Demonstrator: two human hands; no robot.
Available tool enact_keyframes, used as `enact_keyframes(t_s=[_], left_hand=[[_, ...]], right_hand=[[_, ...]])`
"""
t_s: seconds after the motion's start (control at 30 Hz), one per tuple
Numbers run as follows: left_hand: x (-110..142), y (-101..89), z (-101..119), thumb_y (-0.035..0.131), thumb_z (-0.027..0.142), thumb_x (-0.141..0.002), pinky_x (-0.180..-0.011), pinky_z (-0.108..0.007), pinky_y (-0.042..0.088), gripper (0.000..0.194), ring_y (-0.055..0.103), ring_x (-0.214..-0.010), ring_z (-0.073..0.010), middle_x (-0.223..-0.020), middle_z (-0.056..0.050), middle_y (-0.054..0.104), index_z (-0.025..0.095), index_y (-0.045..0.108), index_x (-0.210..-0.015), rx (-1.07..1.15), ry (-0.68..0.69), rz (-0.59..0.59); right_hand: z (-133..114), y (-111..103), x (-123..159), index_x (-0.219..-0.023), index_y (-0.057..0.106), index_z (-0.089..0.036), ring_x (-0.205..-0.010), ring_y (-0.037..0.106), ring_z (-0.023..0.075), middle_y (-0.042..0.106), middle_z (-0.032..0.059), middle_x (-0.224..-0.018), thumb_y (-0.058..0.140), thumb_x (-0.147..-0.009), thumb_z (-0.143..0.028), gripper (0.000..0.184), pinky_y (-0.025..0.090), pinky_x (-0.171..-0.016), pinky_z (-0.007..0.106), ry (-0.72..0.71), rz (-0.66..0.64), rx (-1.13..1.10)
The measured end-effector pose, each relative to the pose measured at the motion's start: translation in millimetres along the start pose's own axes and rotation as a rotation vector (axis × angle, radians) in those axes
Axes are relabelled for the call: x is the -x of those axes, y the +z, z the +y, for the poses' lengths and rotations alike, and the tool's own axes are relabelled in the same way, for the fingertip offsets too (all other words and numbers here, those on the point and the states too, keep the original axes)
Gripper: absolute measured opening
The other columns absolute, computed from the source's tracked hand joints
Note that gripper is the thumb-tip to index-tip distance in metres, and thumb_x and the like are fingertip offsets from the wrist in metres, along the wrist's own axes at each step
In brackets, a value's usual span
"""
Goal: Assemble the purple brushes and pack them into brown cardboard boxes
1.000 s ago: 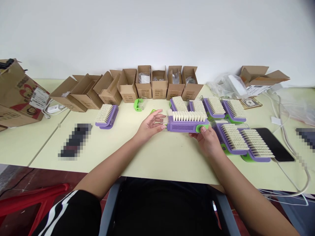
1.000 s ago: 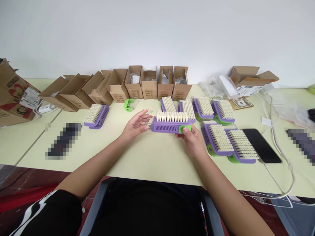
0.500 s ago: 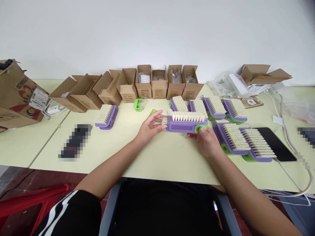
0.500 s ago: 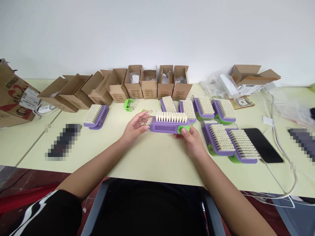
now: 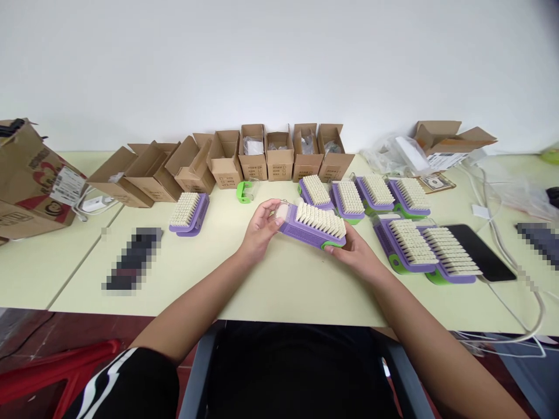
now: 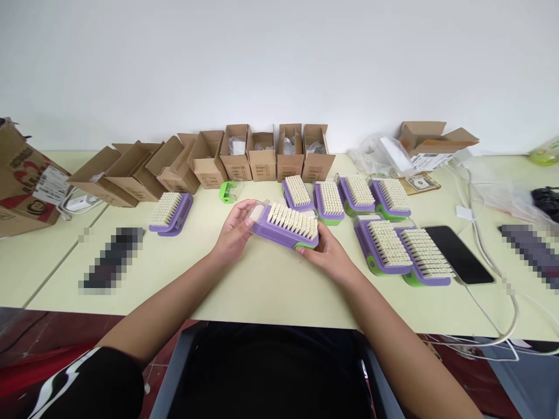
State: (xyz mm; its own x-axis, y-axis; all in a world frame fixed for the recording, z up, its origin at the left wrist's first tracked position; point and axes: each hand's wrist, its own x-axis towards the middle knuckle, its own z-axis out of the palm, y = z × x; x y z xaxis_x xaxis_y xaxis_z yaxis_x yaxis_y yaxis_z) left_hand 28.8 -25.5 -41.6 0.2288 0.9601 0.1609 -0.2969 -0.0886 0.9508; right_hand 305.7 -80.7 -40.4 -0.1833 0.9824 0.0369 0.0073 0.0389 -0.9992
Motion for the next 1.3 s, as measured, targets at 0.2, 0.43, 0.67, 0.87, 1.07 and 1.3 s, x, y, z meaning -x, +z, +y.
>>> enact_keyframes(t_s=[0.2, 0.43, 0.67, 0.87, 1.07, 1.3], left_hand=[[0.2, 3.1, -4.8, 0.088, 0.055, -0.092, -0.128, -0.046, 0.043, 0.055, 0.052, -0.155, -0.0305, -0.152, -0.01, 0.065, 0.028, 0.067, -0.135, -0.061, 0.055, 0.018], [-0.7, 3.0, -7.7, 0.078, 0.064, -0.098, -0.103, -0.04, 0.058, 0.052, 0.069, -0.121, -0.026, -0.14, -0.009, 0.069, 0.026, 0.07, -0.132, -0.032, -0.039, 0.136], [2.6, 3.7, 0.0, 0.064, 0.069, -0.105, -0.118, -0.045, 0.051, 0.053, 0.063, -0.141, -0.0308, -0.146, -0.01, 0.071, 0.026, 0.071, -0.135, -0.115, 0.043, 0.04], [-3.2, -2.9, 10.8, 0.034, 0.09, -0.103, -0.109, -0.051, 0.059, 0.078, 0.067, -0.142, -0.0349, -0.167, -0.011, 0.06, 0.033, 0.06, -0.151, 0.009, 0.034, 0.047], [-6.2, -13.7, 7.2, 0.058, 0.07, -0.107, -0.121, -0.053, 0.05, 0.052, 0.067, -0.135, -0.0317, -0.135, -0.013, 0.074, 0.025, 0.075, -0.128, -0.374, 0.234, 0.188], [-32.8, 17.7, 9.4, 0.075, 0.044, -0.099, -0.134, -0.062, 0.033, 0.035, 0.051, -0.152, -0.0406, -0.14, -0.014, 0.073, 0.027, 0.08, -0.129, -0.934, 0.401, -0.189]], right_hand=[[-0.1, -2.1, 3.7, -0.142, 0.059, -0.031, -0.132, 0.071, 0.0339, 0.071, 0.0113, -0.144, 0.096, -0.084, -0.048, 0.07, 0.062, -0.112, 0.053, 0.011, -0.052, 0.08], [1.0, -1.6, 8.8, -0.153, 0.051, -0.036, -0.122, 0.07, 0.031, 0.068, 0.0087, -0.143, 0.09, -0.09, -0.043, 0.075, 0.062, -0.105, 0.049, -0.088, -0.062, 0.296], [-0.7, -2.0, 11.8, -0.142, 0.059, -0.034, -0.111, 0.073, 0.0332, 0.076, 0.0075, -0.126, 0.095, -0.081, -0.038, 0.071, 0.063, -0.098, 0.051, -0.161, 0.046, 0.373], [1.0, -16.2, 2.4, -0.132, 0.07, -0.029, -0.092, 0.077, 0.0318, 0.081, 0.0099, -0.119, 0.09, -0.079, -0.059, 0.064, 0.066, -0.078, 0.048, -0.116, 0.133, -0.03], [-6.9, -27.8, -1.6, -0.133, 0.071, -0.035, -0.069, 0.067, 0.0257, 0.083, 0.0103, -0.13, 0.055, -0.094, -0.079, 0.061, 0.061, -0.074, 0.05, -0.071, 0.148, -0.193], [-11.6, -27.8, -0.5, -0.129, 0.075, -0.031, -0.071, 0.07, 0.0259, 0.083, 0.0138, -0.134, 0.052, -0.093, -0.084, 0.068, 0.064, -0.074, 0.05, -0.052, 0.125, -0.192]])
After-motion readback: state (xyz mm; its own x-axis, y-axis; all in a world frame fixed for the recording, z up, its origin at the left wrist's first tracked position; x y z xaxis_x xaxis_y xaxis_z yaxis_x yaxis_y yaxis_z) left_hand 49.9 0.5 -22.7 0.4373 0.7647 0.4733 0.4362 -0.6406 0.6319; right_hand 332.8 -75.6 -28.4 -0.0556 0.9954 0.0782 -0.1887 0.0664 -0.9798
